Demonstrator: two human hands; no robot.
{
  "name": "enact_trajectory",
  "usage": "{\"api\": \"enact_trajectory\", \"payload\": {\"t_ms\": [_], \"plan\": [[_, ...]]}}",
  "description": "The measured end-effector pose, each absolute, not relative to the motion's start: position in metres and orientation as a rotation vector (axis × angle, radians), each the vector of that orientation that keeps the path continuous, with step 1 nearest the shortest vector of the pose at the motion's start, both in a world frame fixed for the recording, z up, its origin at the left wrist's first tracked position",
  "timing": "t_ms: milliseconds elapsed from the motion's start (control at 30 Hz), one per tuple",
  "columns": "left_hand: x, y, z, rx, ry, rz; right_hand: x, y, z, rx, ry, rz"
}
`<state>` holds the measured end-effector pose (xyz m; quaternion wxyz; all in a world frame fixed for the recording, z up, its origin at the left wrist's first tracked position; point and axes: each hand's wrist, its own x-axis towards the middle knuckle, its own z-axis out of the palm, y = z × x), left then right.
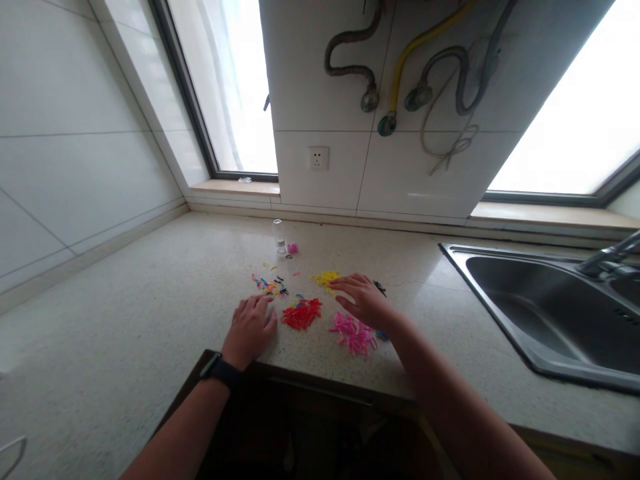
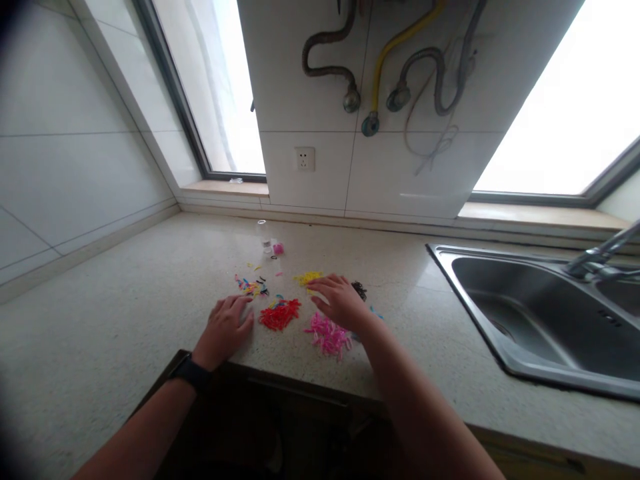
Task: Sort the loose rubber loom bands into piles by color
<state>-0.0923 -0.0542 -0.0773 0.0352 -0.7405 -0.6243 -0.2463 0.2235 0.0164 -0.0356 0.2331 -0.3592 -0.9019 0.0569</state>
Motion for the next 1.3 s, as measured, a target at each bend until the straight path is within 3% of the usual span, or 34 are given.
{"api": "enact_trajectory", "payload": {"t_ms": [267,400,600,733,1300], "plan": [[-0.091,-0.051,-0.082,-2.327,-1.984,-0.59,0.179,-0.024,-0.032,-0.85,-2.758,0.274],[-0.092,-0.05,-0.083,-2.38,-1.92,-0.562,0.208,-0.051,-0.035,-1.104,-2.506,0.26],[-0.091,-0.049,-0.082,-2.462,-1.893,-0.511,0.304,-0.094,-0.072,-1.564,-2.195,-0.109],[-0.088,-0.039,-0.082,-2.565,-1.813,-0.507,0.335,-0.102,-0.092,-1.862,-2.085,-0.123],[-0.092,0.038,-0.074,-2.392,-1.983,-0.62,0.32,-0.095,-0.095,-2.011,-2.09,-0.129]]}}
